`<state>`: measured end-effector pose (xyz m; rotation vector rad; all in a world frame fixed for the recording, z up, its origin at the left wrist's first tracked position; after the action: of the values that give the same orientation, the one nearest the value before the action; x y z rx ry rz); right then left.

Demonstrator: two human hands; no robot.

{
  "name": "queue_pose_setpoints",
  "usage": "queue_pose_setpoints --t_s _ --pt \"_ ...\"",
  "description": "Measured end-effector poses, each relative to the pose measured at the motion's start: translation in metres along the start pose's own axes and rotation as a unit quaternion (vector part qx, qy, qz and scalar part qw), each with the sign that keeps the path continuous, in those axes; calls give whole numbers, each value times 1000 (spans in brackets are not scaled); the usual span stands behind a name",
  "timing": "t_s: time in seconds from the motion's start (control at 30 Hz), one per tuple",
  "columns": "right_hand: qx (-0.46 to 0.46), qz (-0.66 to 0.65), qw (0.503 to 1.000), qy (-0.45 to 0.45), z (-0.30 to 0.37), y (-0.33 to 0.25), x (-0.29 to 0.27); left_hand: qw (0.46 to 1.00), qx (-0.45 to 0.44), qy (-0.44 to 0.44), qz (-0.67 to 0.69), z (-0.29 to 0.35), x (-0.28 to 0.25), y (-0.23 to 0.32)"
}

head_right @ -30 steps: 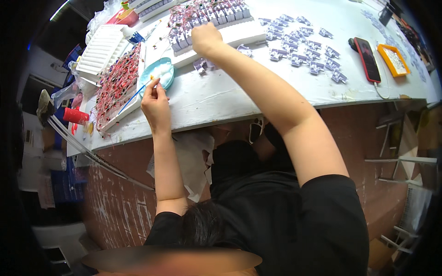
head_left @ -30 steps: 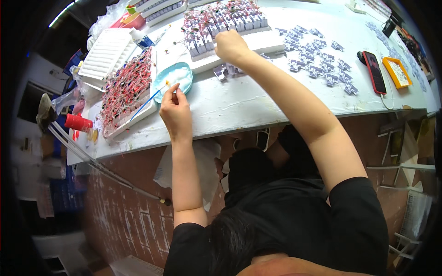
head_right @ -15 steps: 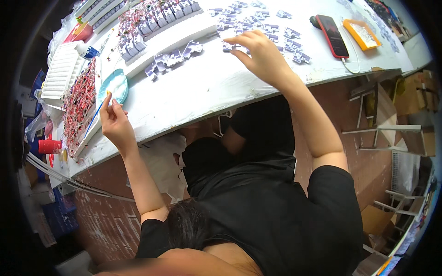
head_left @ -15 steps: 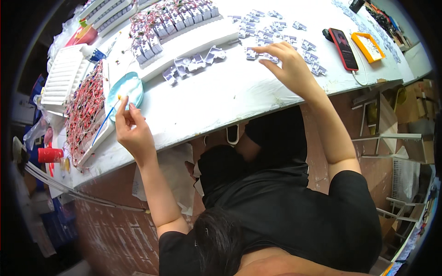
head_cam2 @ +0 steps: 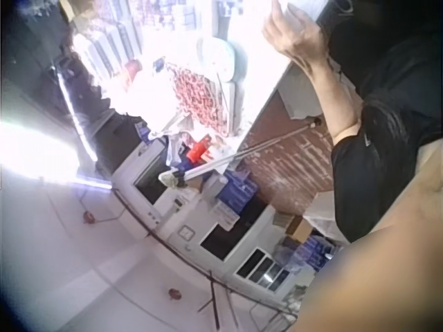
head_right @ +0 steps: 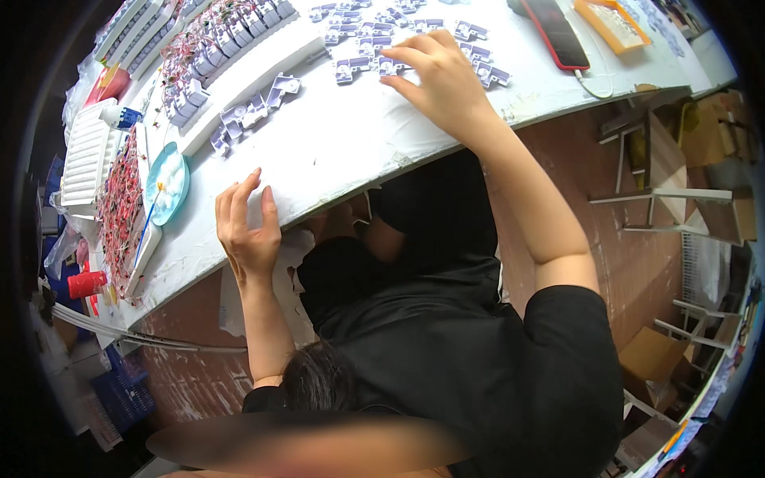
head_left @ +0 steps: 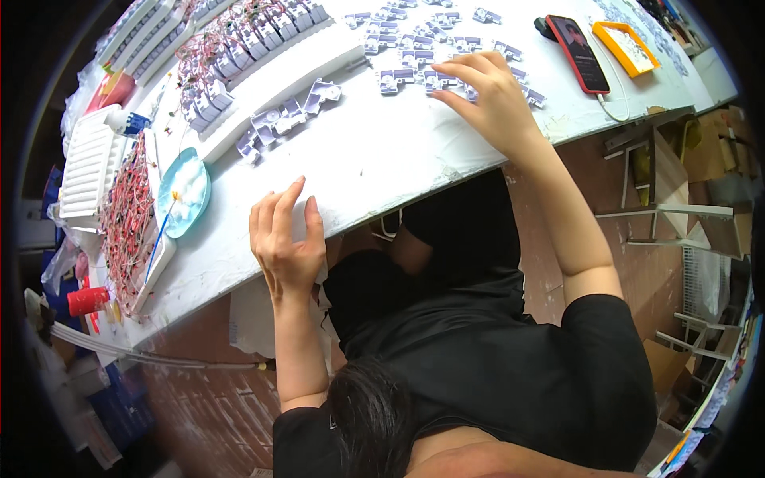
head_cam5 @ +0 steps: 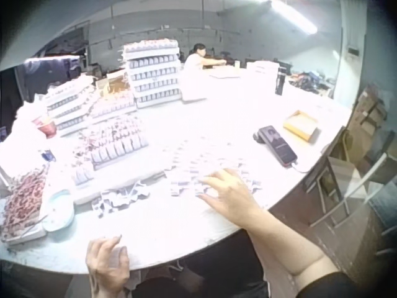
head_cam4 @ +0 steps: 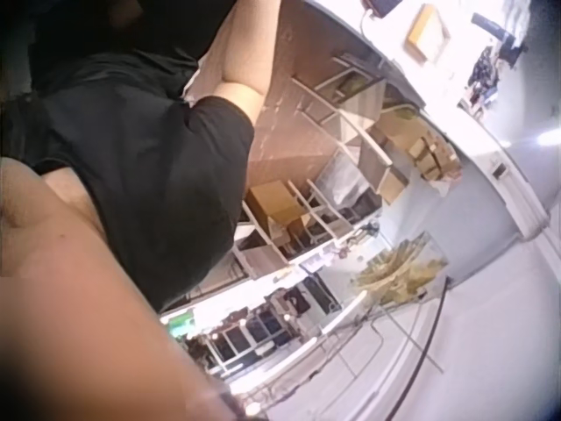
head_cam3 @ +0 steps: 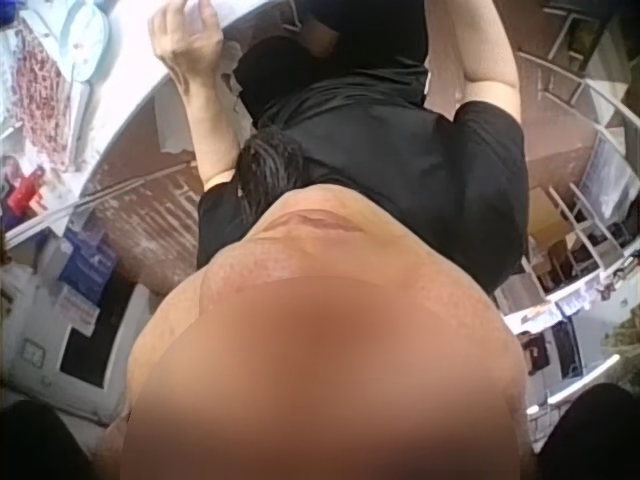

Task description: Assemble small electronic components by applying a substance with a brush and fitting pieces together.

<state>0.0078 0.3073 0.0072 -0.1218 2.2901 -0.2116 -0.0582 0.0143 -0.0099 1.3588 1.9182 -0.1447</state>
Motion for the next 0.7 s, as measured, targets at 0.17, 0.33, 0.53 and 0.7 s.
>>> queue_pose_setpoints --t_s 0.17,0.33,0.53,0.7 --pt "-109 24 993 -47 -38 -19 37 999 10 4 -34 4 -2 1" --pt "-87 -6 986 -145 -41 -36 51 1000 6 21 4 6 -5 -2" --pt "-83 -161 976 -122 -1 -91 33 985 -138 21 100 -7 -16 -11" --pt "-46 -192 977 -79 13 -96 33 989 -116 34 83 -34 -20 -25"
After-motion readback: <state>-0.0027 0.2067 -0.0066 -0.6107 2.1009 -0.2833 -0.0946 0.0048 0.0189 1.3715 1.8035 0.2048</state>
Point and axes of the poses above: each hand's wrist, its own z-axis away from the middle knuckle, its own x-axis out of the palm, y = z × x, the point moved 6 cm from there along -z, towards the middle knuckle, and after that the axes turned 3 degrees about z, right-handed, at the moved point
